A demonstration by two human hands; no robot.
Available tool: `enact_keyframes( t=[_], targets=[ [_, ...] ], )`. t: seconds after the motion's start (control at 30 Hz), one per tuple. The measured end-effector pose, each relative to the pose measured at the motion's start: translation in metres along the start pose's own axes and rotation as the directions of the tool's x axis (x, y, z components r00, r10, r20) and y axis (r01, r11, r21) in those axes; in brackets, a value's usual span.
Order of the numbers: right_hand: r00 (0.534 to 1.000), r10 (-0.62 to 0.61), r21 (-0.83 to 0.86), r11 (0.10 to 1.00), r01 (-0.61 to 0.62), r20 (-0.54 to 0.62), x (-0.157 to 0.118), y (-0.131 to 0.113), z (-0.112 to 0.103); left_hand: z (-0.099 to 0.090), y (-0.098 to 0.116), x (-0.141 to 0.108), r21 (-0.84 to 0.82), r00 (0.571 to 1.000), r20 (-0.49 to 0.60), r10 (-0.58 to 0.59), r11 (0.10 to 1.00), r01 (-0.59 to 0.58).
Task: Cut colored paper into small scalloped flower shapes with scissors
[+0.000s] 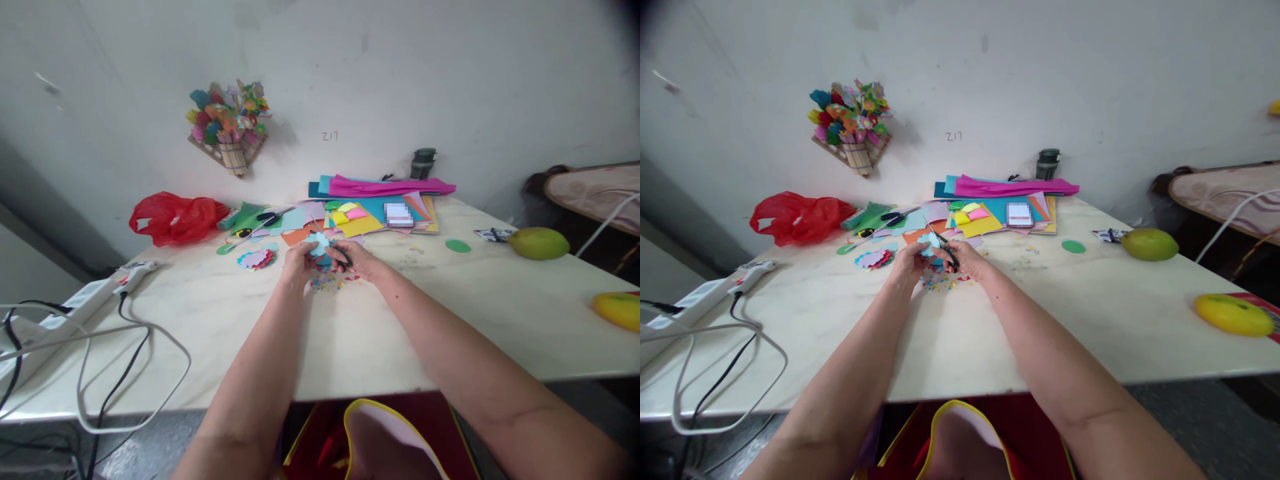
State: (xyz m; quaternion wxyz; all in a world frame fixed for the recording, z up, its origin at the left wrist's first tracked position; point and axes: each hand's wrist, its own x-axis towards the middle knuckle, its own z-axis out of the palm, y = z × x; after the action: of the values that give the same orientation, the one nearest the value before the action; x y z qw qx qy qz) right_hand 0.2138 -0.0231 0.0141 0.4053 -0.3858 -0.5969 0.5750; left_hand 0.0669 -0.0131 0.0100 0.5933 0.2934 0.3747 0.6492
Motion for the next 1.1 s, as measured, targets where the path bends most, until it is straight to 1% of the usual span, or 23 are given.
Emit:
enact_keyframes(
  t=[0.3,0.5,0.67,0.77,0.9,1.1],
  targets=[
    [1.0,-0.019,-0.029,0.999,0.018,-0.021,0.003,0.003,0.0,-0.001,-0.002,0.002,0.017,1.0,-0.009,0.02,1.0,-0.02],
    [0.999,-0.021,-0.028,0.999,0.02,-0.037,0.007,0.007,0.0,-0.003,-0.003,0.004,0.032,0.998,0.023,0.063,0.997,-0.064],
    [0.998,-0.018,-0.038,0.999,0.016,-0.059,0.008,0.006,0.002,-0.005,-0.004,0.005,0.075,0.997,0.012,0.077,0.994,-0.078],
    [0.998,-0.025,-0.042,0.999,0.022,-0.065,0.008,0.006,0.002,-0.007,-0.003,0.005,0.122,0.995,0.033,0.097,0.987,-0.1],
    [0.996,-0.049,-0.046,0.998,0.045,-0.073,0.01,0.008,-0.003,-0.009,0.0,0.005,0.161,0.991,0.05,0.127,0.978,-0.133],
    [0.991,-0.05,-0.058,0.997,0.043,-0.127,0.006,0.004,-0.012,-0.008,0.004,0.002,0.177,0.989,0.075,0.127,0.974,-0.139]
  ],
)
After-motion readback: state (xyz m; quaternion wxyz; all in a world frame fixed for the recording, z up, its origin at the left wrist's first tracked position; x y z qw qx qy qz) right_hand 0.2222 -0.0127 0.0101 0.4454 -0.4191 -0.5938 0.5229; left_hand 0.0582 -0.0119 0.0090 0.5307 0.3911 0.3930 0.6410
